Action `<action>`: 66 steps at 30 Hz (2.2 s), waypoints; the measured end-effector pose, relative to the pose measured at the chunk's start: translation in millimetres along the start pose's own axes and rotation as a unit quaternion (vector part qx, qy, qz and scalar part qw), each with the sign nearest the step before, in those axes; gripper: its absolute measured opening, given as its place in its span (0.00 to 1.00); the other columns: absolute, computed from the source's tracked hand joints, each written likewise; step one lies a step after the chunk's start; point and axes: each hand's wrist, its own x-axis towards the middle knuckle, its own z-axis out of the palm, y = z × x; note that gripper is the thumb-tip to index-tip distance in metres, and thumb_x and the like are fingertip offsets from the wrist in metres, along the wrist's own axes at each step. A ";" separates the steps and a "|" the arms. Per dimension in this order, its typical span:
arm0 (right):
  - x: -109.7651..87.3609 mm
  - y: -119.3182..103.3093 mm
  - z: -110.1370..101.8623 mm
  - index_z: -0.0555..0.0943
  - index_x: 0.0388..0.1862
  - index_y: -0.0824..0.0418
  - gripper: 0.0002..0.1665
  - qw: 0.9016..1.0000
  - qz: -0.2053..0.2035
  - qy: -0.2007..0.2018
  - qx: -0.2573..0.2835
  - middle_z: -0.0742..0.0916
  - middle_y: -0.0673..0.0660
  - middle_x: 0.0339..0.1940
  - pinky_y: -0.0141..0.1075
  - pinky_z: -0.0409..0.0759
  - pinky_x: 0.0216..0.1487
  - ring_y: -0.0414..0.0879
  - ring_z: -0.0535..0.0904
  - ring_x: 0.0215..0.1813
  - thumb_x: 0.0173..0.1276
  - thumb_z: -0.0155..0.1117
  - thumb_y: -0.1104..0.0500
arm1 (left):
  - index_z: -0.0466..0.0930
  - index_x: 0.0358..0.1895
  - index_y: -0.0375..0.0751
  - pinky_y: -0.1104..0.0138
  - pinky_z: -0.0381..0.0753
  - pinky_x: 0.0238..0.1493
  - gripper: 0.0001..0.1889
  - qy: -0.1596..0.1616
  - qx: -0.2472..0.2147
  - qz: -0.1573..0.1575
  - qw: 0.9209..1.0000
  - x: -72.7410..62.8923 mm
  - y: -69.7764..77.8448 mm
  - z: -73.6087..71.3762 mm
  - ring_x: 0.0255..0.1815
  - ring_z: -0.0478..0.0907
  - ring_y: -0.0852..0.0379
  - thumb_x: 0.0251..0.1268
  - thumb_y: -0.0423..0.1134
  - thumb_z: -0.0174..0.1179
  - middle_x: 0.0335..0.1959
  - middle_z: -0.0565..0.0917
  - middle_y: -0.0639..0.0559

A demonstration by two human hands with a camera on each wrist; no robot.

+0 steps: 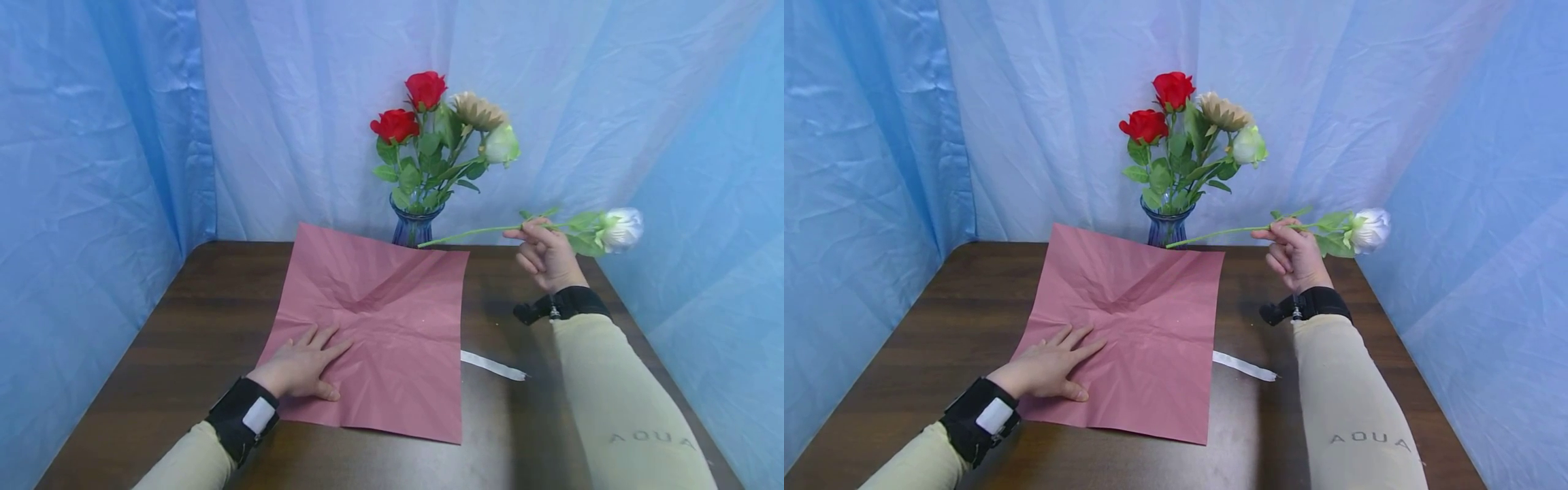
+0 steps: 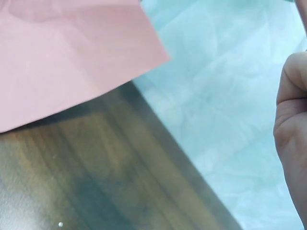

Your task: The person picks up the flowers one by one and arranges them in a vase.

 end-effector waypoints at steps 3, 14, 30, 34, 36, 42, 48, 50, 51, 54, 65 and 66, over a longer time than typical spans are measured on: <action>1.1 -5.6 2.6 0.75 0.28 0.61 0.19 1.000 -0.015 0.003 0.000 0.91 0.65 0.39 0.32 0.51 0.12 0.44 0.43 0.12 0.82 0.46 0.67 | 0.58 0.81 0.59 0.26 0.55 0.68 0.49 0.001 -0.001 0.001 1.000 0.0 0.2 -0.1 0.81 0.46 0.29 0.57 0.62 0.71 0.84 0.50 0.41; 7.5 -21.5 15.0 0.72 0.28 0.61 0.16 0.998 -0.063 0.022 -0.019 0.91 0.65 0.38 0.32 0.54 0.10 0.43 0.45 0.11 0.81 0.50 0.67 | 0.58 0.81 0.59 0.26 0.55 0.68 0.50 -0.003 0.002 -0.005 1.000 0.6 1.3 0.0 0.81 0.45 0.30 0.57 0.63 0.71 0.84 0.49 0.42; 16.8 -35.5 33.9 0.75 0.32 0.64 0.12 0.993 -0.078 0.055 -0.064 0.92 0.64 0.38 0.35 0.48 0.11 0.43 0.48 0.08 0.80 0.54 0.66 | 0.58 0.81 0.60 0.26 0.55 0.68 0.50 -0.007 -0.001 -0.006 1.000 0.8 1.4 -1.0 0.81 0.45 0.30 0.57 0.63 0.71 0.84 0.49 0.42; 19.6 -37.5 40.9 0.74 0.33 0.63 0.10 0.990 -0.068 0.076 -0.094 0.92 0.63 0.39 0.34 0.48 0.11 0.41 0.52 0.07 0.77 0.61 0.64 | 0.58 0.81 0.60 0.26 0.54 0.68 0.50 -0.006 -0.002 -0.006 1.000 0.7 1.1 -0.8 0.82 0.45 0.30 0.56 0.63 0.71 0.84 0.49 0.43; 21.5 -38.0 43.9 0.75 0.33 0.62 0.10 0.989 -0.063 0.079 -0.111 0.92 0.63 0.39 0.34 0.48 0.11 0.40 0.54 0.06 0.76 0.63 0.63 | 0.58 0.81 0.60 0.26 0.54 0.68 0.50 -0.006 -0.002 -0.006 1.000 0.6 1.1 -0.6 0.82 0.45 0.30 0.56 0.63 0.71 0.84 0.49 0.43; 28.6 -39.3 53.6 0.74 0.32 0.62 0.11 0.984 -0.049 0.067 -0.160 0.92 0.63 0.39 0.33 0.51 0.10 0.38 0.56 0.06 0.76 0.63 0.63 | 0.57 0.81 0.60 0.26 0.54 0.69 0.50 -0.005 -0.003 -0.005 1.000 1.5 0.2 0.7 0.82 0.45 0.31 0.57 0.63 0.71 0.84 0.49 0.43; 34.5 -40.9 65.1 0.74 0.38 0.63 0.08 0.975 -0.033 0.061 -0.212 0.92 0.62 0.38 0.34 0.49 0.10 0.38 0.53 0.06 0.76 0.63 0.63 | 0.58 0.81 0.60 0.26 0.54 0.69 0.50 -0.003 -0.002 -0.003 1.000 1.9 -0.4 1.5 0.82 0.45 0.31 0.56 0.63 0.71 0.84 0.49 0.43; 36.3 -40.9 69.1 0.73 0.40 0.64 0.08 0.973 -0.026 0.063 -0.220 0.92 0.62 0.37 0.35 0.46 0.12 0.39 0.50 0.07 0.76 0.63 0.64 | 0.58 0.81 0.60 0.26 0.54 0.69 0.50 -0.003 -0.002 -0.003 1.000 1.7 -0.2 1.4 0.82 0.45 0.31 0.56 0.63 0.71 0.84 0.49 0.43; 37.4 -40.7 71.2 0.72 0.41 0.64 0.07 0.972 -0.024 0.065 -0.225 0.92 0.62 0.37 0.35 0.45 0.12 0.40 0.49 0.07 0.76 0.62 0.64 | 0.58 0.81 0.60 0.26 0.54 0.69 0.50 -0.003 -0.002 -0.003 1.000 1.6 0.0 1.3 0.82 0.45 0.31 0.57 0.63 0.71 0.84 0.49 0.43; 40.8 -39.7 76.1 0.71 0.41 0.64 0.08 0.970 -0.008 0.069 -0.231 0.92 0.62 0.35 0.36 0.43 0.15 0.41 0.45 0.10 0.76 0.62 0.64 | 0.58 0.81 0.60 0.26 0.54 0.69 0.49 -0.002 -0.004 -0.004 1.000 1.2 0.4 1.1 0.82 0.45 0.30 0.57 0.62 0.71 0.84 0.49 0.43; 48.0 -38.7 87.1 0.71 0.47 0.63 0.13 0.954 0.028 0.098 -0.282 0.91 0.59 0.30 0.33 0.49 0.13 0.37 0.51 0.08 0.75 0.65 0.59 | 0.57 0.81 0.60 0.26 0.54 0.69 0.49 0.002 0.002 -0.003 1.000 2.3 0.3 2.7 0.82 0.45 0.31 0.57 0.62 0.71 0.84 0.49 0.43; 48.3 -39.0 89.1 0.71 0.48 0.63 0.14 0.952 0.032 0.099 -0.288 0.90 0.58 0.30 0.33 0.50 0.12 0.37 0.51 0.08 0.75 0.65 0.58 | 0.57 0.81 0.60 0.26 0.54 0.69 0.49 0.003 0.002 -0.003 1.000 2.6 0.1 3.1 0.82 0.45 0.31 0.57 0.63 0.71 0.84 0.49 0.43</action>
